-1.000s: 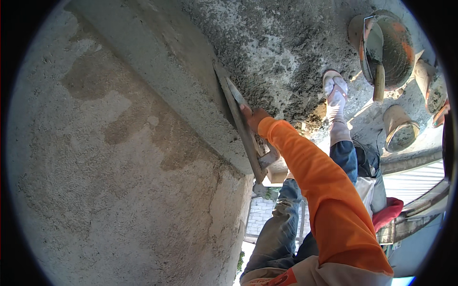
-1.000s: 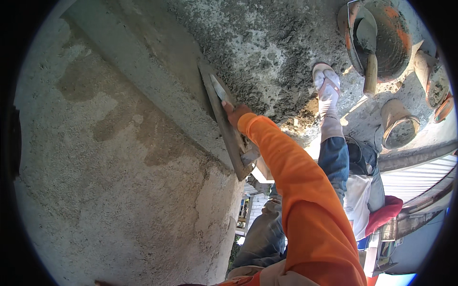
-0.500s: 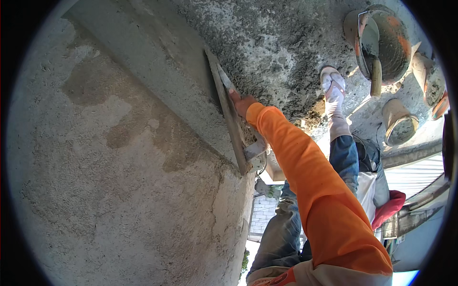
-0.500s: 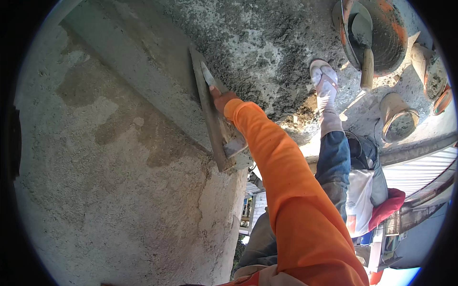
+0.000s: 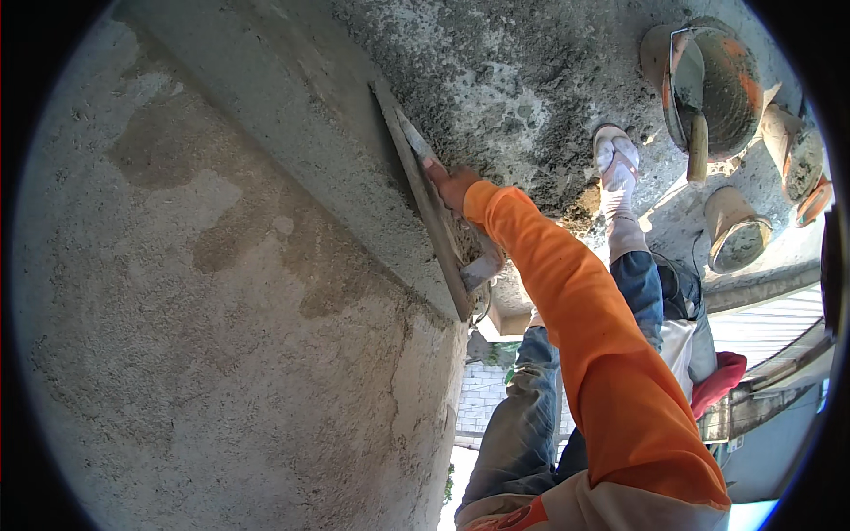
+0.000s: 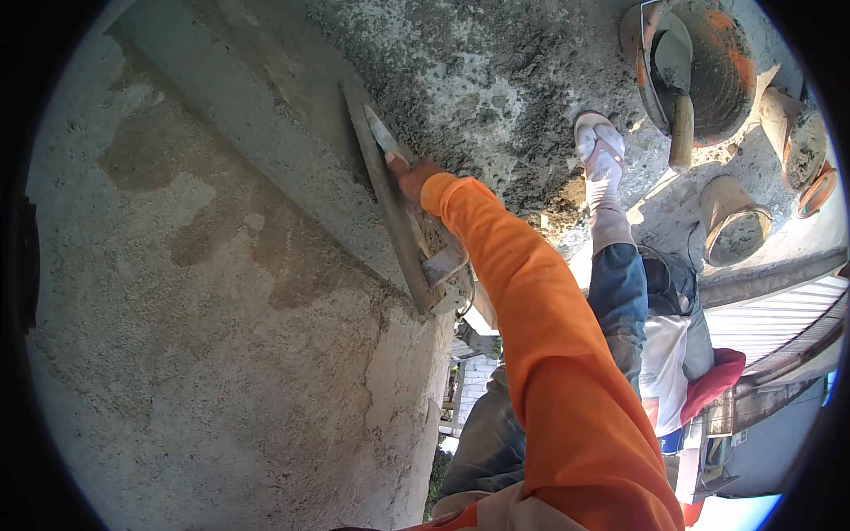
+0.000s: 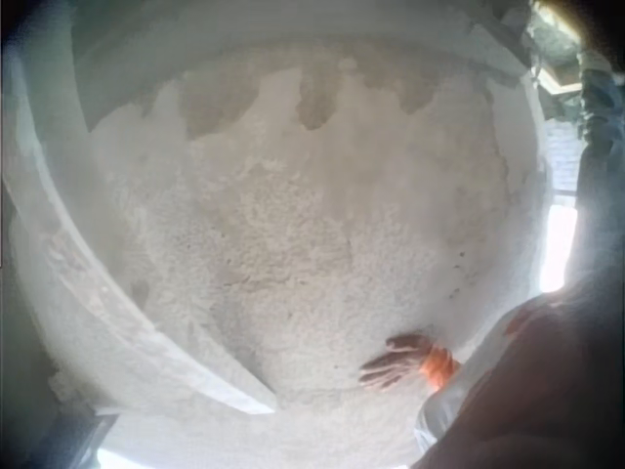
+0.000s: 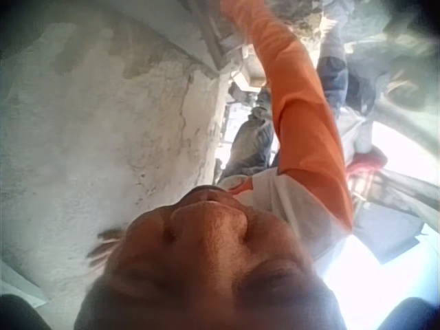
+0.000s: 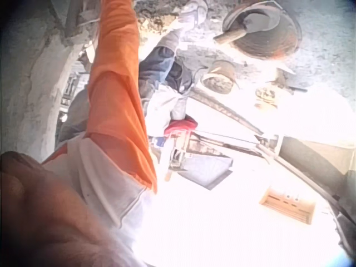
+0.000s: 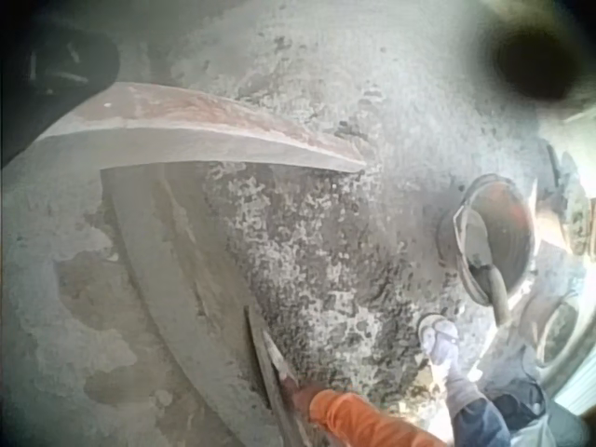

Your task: Applying and smoothing mortar on a concrete corner ledge using a hand trowel.

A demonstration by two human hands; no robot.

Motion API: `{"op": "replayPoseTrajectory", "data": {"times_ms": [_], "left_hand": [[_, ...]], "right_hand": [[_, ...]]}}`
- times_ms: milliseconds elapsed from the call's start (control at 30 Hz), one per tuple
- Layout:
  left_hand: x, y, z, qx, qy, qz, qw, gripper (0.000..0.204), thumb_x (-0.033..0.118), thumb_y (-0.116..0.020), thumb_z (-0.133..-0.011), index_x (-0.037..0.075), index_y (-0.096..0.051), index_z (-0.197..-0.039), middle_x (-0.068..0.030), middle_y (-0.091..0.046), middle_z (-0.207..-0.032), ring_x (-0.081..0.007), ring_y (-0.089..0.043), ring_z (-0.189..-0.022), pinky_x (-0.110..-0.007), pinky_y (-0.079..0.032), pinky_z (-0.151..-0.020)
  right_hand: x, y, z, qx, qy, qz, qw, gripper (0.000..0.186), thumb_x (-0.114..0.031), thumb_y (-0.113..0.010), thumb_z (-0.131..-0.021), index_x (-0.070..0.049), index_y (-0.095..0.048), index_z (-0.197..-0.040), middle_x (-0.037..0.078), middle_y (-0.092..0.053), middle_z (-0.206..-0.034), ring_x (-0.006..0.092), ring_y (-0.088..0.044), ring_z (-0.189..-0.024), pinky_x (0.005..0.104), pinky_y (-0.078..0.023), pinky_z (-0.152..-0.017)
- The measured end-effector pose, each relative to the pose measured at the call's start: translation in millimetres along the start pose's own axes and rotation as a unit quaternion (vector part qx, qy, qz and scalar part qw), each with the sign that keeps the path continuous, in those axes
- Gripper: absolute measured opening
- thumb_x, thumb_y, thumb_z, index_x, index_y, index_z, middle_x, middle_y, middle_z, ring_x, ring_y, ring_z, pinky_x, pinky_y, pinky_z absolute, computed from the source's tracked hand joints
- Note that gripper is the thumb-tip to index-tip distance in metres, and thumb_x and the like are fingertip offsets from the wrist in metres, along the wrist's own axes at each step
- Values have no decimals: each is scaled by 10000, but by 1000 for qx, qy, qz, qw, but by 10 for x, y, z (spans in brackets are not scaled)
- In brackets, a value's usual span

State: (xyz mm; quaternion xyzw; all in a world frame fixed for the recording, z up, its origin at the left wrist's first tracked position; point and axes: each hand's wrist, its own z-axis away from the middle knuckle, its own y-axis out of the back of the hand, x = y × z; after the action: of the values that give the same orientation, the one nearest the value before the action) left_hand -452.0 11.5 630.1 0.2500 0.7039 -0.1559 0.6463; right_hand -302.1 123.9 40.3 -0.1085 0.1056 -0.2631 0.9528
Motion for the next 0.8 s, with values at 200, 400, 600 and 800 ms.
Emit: {"op": "replayPoseTrajectory", "data": {"times_ms": [200, 400, 600, 800], "left_hand": [[-38, -64, -6, 17, -34, -187, 982, 604, 451, -157, -1011, 119, -75, -1509, -171, -120, -1570, -305, -118, -1449, -519, -98, -1167], [-164, -158, -8, 26, -67, -123, 990, 636, 433, -179, -1015, 37, -69, -1501, -238, -88, -1555, -395, -87, -1434, -589, -82, -1125], [-275, -232, -93, 32, -118, -127, 984, 674, 414, -200, -1019, -45, -62, -1493, -305, -56, -1540, -485, -56, -1419, -658, -66, -1082], [-278, -184, -40, 30, -124, -131, 983, 666, 451, -200, -1011, 22, -68, -1502, -287, -126, -1537, -474, -123, -1414, -639, -108, -1100]], "right_hand": [[1161, -2, 460, -96, -41, 120, 987, 900, -689, -305, -901, 141, -628, -1031, 352, -629, -949, 442, -621, -990, 437, -450, -917], [-180, 213, -113, 43, 62, 30, 997, 894, -704, -267, -906, 97, -649, -1013, 290, -640, -800, 378, -661, -813, 444, -496, -810], [-1512, 134, -711, 101, 102, 14, 989, 794, -662, -321, -910, 38, -655, -1077, 218, -669, -981, 379, -615, -1015, 480, -436, -926], [368, -376, -421, 39, 2, 78, 996, 945, -723, -281, -882, 124, -546, -1207, 336, -602, -1112, 443, -561, -1128, 419, -413, -992]]}}
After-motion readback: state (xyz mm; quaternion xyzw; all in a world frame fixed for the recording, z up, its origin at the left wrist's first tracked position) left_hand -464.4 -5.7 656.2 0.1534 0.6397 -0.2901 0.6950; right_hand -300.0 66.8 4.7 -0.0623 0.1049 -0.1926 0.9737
